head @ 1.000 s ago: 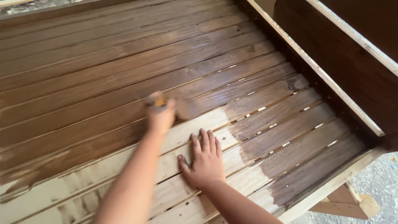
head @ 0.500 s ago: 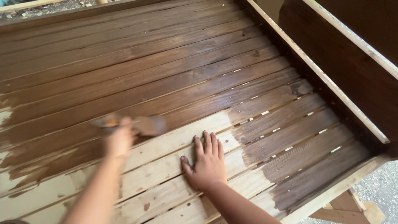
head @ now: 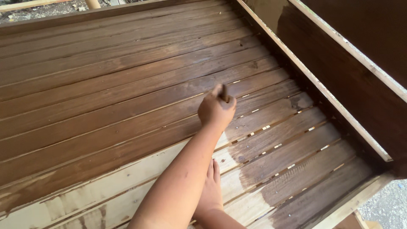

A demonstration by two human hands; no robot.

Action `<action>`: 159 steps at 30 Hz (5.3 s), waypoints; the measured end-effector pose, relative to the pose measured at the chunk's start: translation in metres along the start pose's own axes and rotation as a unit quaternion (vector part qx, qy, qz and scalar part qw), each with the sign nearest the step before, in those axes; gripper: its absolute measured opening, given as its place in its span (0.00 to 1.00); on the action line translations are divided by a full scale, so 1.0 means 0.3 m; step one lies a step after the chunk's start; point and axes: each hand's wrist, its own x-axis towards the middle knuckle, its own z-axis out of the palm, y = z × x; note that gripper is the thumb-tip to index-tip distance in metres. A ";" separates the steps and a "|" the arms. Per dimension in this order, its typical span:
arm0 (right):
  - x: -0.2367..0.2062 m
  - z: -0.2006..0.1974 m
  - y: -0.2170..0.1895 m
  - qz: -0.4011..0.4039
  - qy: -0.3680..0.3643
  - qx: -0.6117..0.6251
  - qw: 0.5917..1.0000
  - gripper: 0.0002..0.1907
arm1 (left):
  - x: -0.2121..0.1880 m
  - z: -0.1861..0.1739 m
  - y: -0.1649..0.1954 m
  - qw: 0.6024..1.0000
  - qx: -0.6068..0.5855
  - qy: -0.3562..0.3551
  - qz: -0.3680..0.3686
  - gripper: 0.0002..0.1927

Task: The person applies brown wood stain to the slatted surface of a wooden bench using a wide brush. They dip the brush into a lid holding stain, spread the stain across bare planks, and work section by section across the bench top.

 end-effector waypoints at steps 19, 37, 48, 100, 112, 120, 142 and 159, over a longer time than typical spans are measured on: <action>0.032 0.076 -0.015 0.018 0.224 0.019 0.974 0.41 | -0.097 -0.498 -0.721 0.997 -0.052 0.061 -0.019 0.16; 0.101 0.184 -0.244 0.094 0.152 -0.033 0.983 0.47 | -0.386 -1.474 -1.149 0.910 0.288 0.289 -0.078 0.12; 0.055 0.185 -0.346 0.067 0.211 -0.040 0.974 0.48 | -0.228 -0.624 -0.582 0.997 0.003 0.080 -0.015 0.12; 0.035 0.238 -0.538 0.087 0.136 -0.074 0.984 0.53 | -0.223 -1.660 -1.208 0.943 -0.014 0.212 -0.256 0.15; 0.027 0.219 -0.548 0.097 0.124 -0.058 0.986 0.53 | -0.164 -1.281 -0.890 0.939 0.236 0.078 -0.237 0.11; 0.027 0.223 -0.543 0.100 0.121 -0.083 0.984 0.53 | -0.161 -0.768 -0.615 0.994 -0.026 0.078 -0.070 0.11; 0.017 0.249 -0.446 -0.027 0.279 0.137 0.950 0.45 | -0.441 -1.497 -1.109 0.940 0.282 0.158 -0.113 0.14; -0.168 0.054 0.194 -0.109 0.311 0.407 0.852 0.28 | -0.059 -0.143 -0.262 0.986 -0.052 -0.050 0.151 0.19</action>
